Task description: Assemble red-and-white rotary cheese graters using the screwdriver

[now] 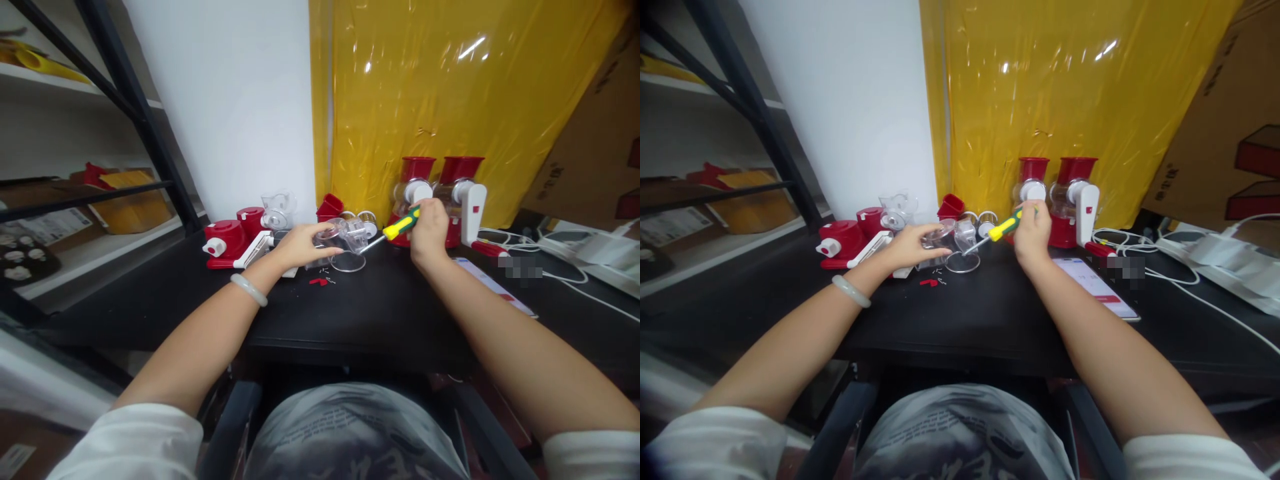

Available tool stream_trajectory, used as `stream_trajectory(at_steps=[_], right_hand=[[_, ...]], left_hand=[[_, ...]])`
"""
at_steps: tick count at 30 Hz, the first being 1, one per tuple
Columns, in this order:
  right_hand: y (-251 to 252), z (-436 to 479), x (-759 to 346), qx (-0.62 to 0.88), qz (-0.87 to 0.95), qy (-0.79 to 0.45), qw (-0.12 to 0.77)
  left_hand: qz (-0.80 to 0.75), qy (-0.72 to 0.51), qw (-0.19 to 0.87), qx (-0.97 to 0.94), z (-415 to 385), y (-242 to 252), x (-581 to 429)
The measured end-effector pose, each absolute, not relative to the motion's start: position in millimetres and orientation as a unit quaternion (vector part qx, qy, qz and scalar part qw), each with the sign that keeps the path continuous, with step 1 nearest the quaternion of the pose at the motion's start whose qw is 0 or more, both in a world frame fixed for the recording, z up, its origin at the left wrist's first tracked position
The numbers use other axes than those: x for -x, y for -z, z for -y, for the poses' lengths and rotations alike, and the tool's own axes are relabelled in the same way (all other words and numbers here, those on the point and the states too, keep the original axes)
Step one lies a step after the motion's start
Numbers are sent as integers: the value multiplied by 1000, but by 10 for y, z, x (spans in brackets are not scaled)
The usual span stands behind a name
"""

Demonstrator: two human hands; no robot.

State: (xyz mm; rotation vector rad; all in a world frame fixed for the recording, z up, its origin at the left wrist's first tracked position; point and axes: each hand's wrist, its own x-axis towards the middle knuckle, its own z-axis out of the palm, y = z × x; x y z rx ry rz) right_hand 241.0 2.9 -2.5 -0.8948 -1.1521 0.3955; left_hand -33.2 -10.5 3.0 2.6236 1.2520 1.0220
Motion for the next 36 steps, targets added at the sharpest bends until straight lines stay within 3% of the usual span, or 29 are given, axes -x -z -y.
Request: stream_trajectory(at_steps=[14,24,36], right_hand=[[142,318,-2019,375,719,-63,582],[189,339,-1956,369,740,-63,559],[234,361,-1908,340,775,-45,530]], left_hand=[[-426,-313,42,-848,132,-29,320],[-409,-298,47,-862,91,-18,346],[-354,-370,49,-857,-2,26,350]])
